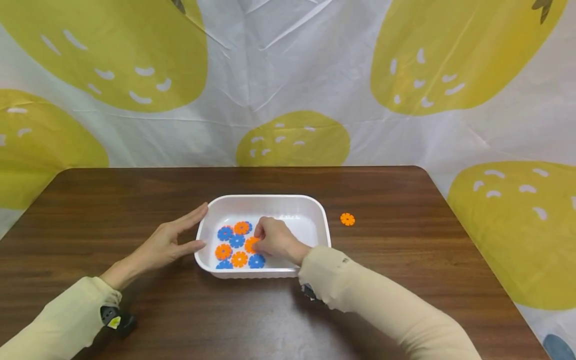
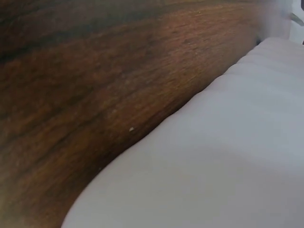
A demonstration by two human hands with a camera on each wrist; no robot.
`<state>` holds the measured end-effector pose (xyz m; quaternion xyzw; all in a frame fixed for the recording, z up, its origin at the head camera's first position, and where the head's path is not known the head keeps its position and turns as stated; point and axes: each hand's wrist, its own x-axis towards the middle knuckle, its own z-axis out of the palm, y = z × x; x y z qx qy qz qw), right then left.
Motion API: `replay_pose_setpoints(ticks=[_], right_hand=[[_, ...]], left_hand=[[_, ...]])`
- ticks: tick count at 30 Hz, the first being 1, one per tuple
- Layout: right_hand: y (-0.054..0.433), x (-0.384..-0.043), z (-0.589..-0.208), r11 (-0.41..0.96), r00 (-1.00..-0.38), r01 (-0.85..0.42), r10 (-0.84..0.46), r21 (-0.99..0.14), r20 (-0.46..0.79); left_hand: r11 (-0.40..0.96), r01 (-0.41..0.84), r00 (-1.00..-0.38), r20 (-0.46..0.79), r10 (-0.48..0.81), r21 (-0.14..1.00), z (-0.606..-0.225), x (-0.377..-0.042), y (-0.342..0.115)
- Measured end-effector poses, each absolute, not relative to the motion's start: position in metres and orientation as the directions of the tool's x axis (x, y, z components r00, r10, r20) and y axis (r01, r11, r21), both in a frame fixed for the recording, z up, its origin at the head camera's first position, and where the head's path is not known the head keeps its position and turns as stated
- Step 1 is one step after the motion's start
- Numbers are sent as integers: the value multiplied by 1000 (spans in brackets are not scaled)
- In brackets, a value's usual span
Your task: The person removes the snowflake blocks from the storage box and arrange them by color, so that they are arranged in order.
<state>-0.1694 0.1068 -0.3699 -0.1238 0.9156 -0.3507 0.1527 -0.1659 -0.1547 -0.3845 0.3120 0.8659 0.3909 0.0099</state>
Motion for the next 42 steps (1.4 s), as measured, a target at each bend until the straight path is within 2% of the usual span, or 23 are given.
replay_pose_setpoints(ticks=[8, 20, 33, 42], right_hand=[[111, -167, -365, 675, -919, -62, -325, -735, -221], [130, -169, -341, 578, -943, -19, -282, -816, -177], [168, -173, -312, 463, -972, -2, -209, -886, -107], [208, -173, -303, 439, -988, 53, -109, -897, -112]], left_hand=[[500, 537, -804, 233, 547, 679, -384, -166, -154], [510, 538, -805, 230, 547, 671, -385, -166, -155], [521, 541, -809, 239, 537, 660, -385, -167, -159], [518, 540, -808, 236, 540, 664, -385, -166, -159]])
